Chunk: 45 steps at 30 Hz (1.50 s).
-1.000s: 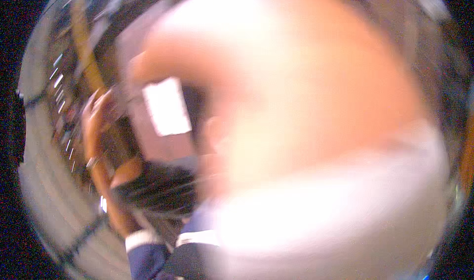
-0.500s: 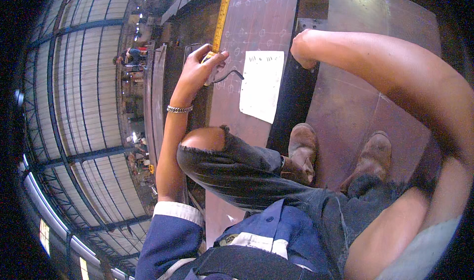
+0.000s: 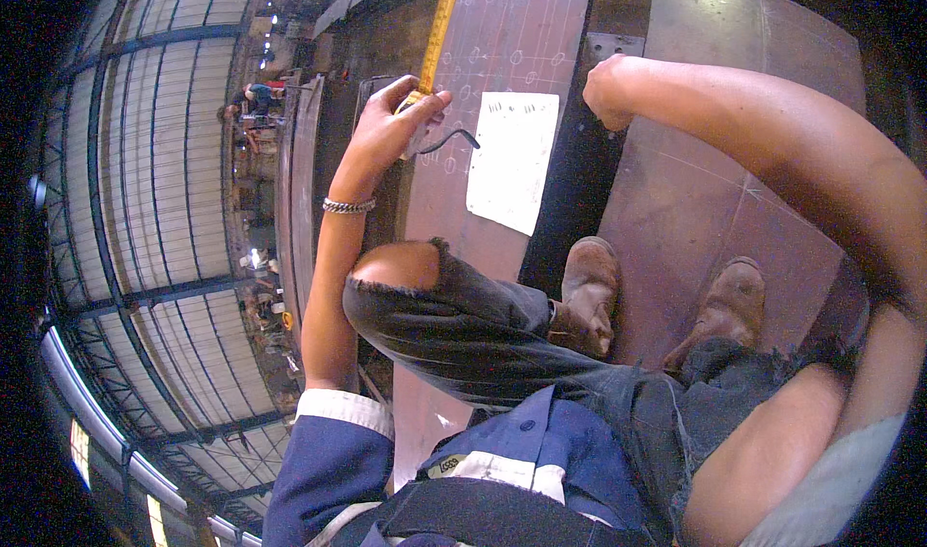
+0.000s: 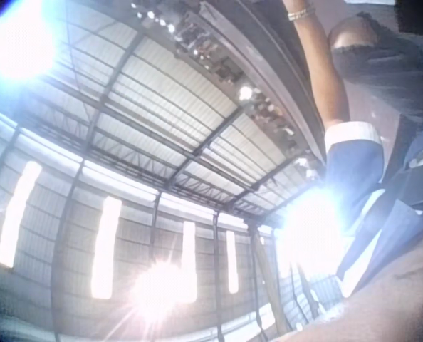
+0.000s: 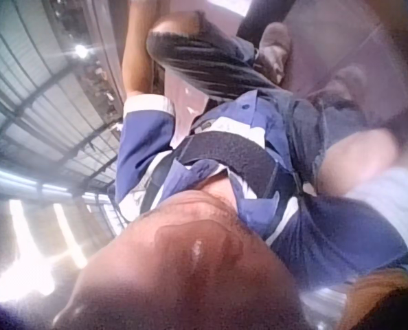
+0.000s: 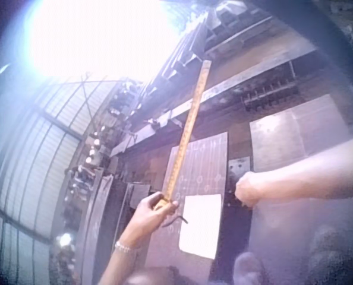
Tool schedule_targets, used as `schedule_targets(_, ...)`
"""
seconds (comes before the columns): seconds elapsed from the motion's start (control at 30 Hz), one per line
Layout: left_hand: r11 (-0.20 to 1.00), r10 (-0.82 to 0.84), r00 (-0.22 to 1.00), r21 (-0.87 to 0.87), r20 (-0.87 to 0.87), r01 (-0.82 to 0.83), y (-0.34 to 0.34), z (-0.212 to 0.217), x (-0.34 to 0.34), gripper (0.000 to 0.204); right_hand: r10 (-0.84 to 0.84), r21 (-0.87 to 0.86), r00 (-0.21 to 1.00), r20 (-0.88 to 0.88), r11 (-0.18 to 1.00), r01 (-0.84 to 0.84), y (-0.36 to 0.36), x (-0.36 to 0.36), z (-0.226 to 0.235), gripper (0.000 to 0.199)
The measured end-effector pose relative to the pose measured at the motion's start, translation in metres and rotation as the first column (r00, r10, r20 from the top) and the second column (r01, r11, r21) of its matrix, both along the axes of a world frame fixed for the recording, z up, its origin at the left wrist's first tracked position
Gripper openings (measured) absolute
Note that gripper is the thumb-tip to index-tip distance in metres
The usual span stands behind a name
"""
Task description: The person uses a tape measure to measure a large metal sheet on a workbench. They extend the tape across the sheet, mark measurements with a white marker, and reposition the tape to measure different sections. The person also briefly handles a metal ruler and a paper document.
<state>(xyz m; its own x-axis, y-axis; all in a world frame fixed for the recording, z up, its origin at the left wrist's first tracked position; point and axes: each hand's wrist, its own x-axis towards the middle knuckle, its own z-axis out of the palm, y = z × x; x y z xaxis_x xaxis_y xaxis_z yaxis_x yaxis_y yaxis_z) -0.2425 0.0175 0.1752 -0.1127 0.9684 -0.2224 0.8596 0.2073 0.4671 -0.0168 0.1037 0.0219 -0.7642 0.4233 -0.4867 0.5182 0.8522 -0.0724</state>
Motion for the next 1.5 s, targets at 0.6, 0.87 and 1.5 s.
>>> schedule_targets(0.6,1.000,0.011,0.995,-0.014,0.100,-0.010,-0.005,0.011,0.002,0.044,0.026,0.011,1.000,0.013,1.000,-0.027,0.000,0.004,0.006,0.024)
schedule_targets(0.87,1.000,-0.009,1.000,-0.014,0.018,0.009,-0.009,0.010,0.004,0.044,0.016,0.013,0.999,0.032,1.000,-0.016,0.003,0.011,-0.011,0.023)
schedule_targets(1.5,0.999,-0.038,0.999,-0.031,-0.026,0.037,-0.012,0.011,0.001,0.048,0.007,0.015,0.999,0.040,1.000,-0.007,0.001,0.015,-0.009,0.022)
